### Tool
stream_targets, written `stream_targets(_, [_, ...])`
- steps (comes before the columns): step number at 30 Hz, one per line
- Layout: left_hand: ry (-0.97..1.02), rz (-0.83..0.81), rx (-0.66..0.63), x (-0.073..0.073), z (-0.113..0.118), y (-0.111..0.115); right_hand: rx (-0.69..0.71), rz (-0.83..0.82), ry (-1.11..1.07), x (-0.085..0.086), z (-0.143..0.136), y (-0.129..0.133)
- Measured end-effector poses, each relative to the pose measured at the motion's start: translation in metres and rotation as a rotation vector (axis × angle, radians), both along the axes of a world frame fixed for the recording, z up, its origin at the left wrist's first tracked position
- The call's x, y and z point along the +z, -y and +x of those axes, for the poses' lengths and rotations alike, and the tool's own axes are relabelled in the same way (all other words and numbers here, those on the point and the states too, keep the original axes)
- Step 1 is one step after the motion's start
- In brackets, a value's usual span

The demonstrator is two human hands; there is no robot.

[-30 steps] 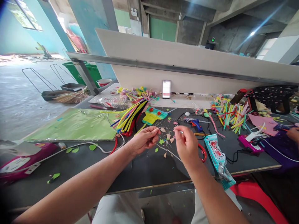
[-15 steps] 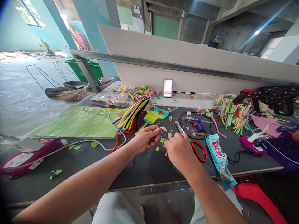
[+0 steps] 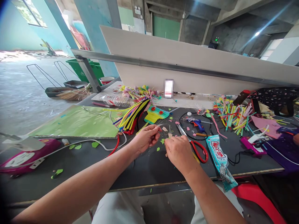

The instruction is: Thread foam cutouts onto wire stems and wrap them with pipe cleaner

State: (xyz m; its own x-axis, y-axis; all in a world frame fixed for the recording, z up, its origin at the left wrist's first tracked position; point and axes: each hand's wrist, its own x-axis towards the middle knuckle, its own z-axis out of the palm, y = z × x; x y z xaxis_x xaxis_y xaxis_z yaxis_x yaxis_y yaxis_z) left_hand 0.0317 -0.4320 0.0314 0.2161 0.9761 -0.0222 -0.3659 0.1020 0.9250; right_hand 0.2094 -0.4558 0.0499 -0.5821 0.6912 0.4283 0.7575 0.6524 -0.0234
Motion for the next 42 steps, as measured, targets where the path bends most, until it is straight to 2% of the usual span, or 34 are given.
stream_targets(8, [-0.011,-0.029,0.122,-0.002,0.004,0.001,-0.049,0.059,-0.006,-0.009,-0.005,-0.005])
stream_targets(15, [-0.022,-0.028,0.154,-0.002,0.006,0.001,-0.075,0.034,-0.030,-0.019,-0.007,-0.010])
stream_targets(24, [-0.005,-0.040,0.222,-0.003,0.013,0.002,-0.292,0.105,-0.102,-0.039,-0.019,-0.013])
stream_targets(35, [0.063,-0.072,0.287,-0.002,0.021,0.006,-0.396,0.084,-0.226,-0.049,-0.028,-0.022])
stream_targets(39, [0.072,-0.058,0.300,-0.003,0.021,0.006,-0.428,-0.027,-0.320,-0.047,-0.032,-0.022])
stream_targets(42, [0.044,-0.047,0.289,-0.003,0.014,0.003,-0.316,-0.328,-0.426,-0.036,-0.022,-0.022])
